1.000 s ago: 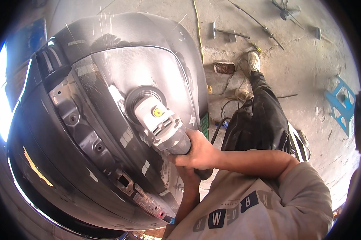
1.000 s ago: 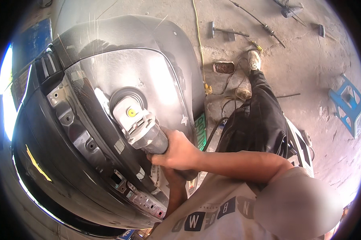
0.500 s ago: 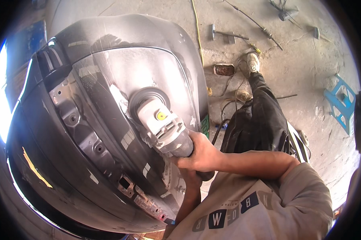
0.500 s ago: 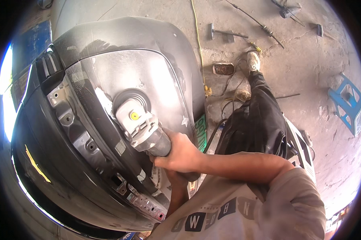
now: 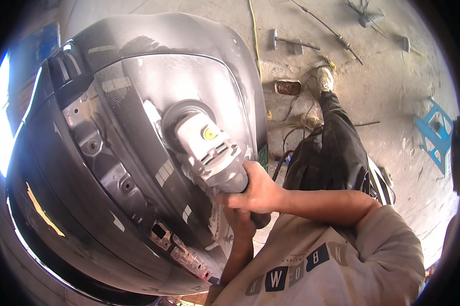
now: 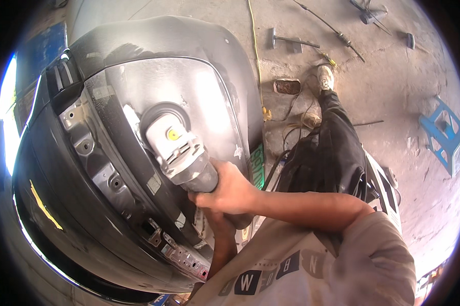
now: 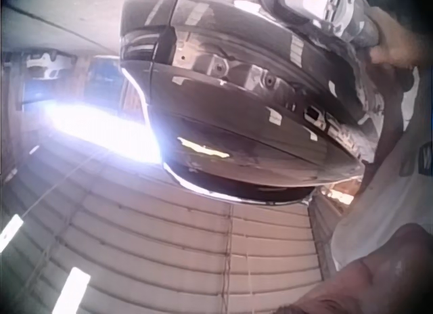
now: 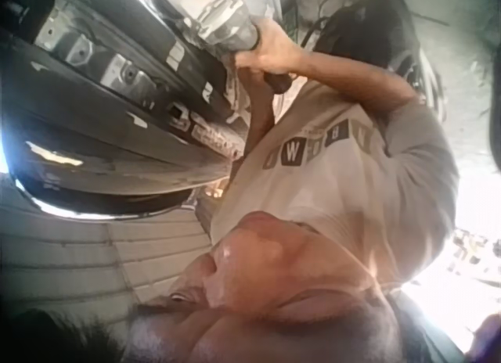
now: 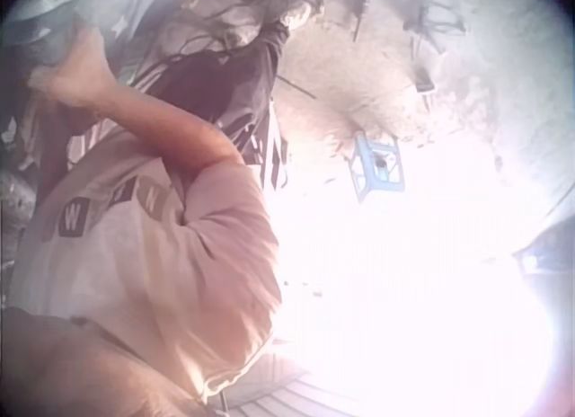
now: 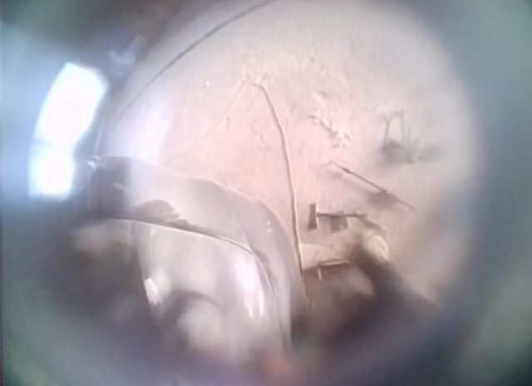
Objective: The person walks through a garage, picks up a power cord, plugs it into a socket, and then uses an angle grinder to grind the surface of a car's rear bumper. Sparks are visible during the grinding process.
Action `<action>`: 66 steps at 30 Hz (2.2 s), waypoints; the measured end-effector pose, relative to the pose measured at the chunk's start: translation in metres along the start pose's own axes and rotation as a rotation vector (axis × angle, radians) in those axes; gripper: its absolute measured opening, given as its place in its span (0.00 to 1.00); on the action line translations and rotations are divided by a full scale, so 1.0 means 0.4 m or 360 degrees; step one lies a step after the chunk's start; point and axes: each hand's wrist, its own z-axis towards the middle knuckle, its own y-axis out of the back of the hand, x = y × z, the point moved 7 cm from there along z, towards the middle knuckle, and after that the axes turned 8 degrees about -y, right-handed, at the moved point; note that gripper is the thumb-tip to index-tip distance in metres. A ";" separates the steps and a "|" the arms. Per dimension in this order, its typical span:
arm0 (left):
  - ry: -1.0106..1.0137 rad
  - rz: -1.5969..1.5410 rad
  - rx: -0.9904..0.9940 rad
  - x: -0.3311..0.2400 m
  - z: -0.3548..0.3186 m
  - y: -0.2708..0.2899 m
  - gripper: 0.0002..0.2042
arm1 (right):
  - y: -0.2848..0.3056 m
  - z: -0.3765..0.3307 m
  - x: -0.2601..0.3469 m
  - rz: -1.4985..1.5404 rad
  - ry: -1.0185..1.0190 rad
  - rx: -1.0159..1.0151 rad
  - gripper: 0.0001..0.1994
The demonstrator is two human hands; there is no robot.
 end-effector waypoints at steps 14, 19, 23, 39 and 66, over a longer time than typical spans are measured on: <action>0.0080 0.0231 0.0103 0.100 -0.075 0.006 0.33 | 0.028 -0.025 -0.048 -0.0001 -0.0113 -0.0035 0.27; 0.0067 0.0116 0.0141 0.114 -0.086 0.019 0.36 | 0.015 -0.025 -0.045 -0.0021 -0.0187 0.0057 0.25; 0.0114 0.0145 0.0121 0.107 -0.110 -0.005 0.37 | 0.020 -0.050 -0.069 -0.0023 -0.0263 -0.0009 0.28; 0.0092 0.0169 0.0089 0.110 -0.135 0.016 0.34 | 0.013 -0.062 -0.099 -0.0043 -0.0238 0.0049 0.27; -0.0039 0.0041 -0.0015 0.099 -0.176 0.030 0.32 | -0.023 -0.109 -0.178 -0.0039 -0.0142 -0.0020 0.27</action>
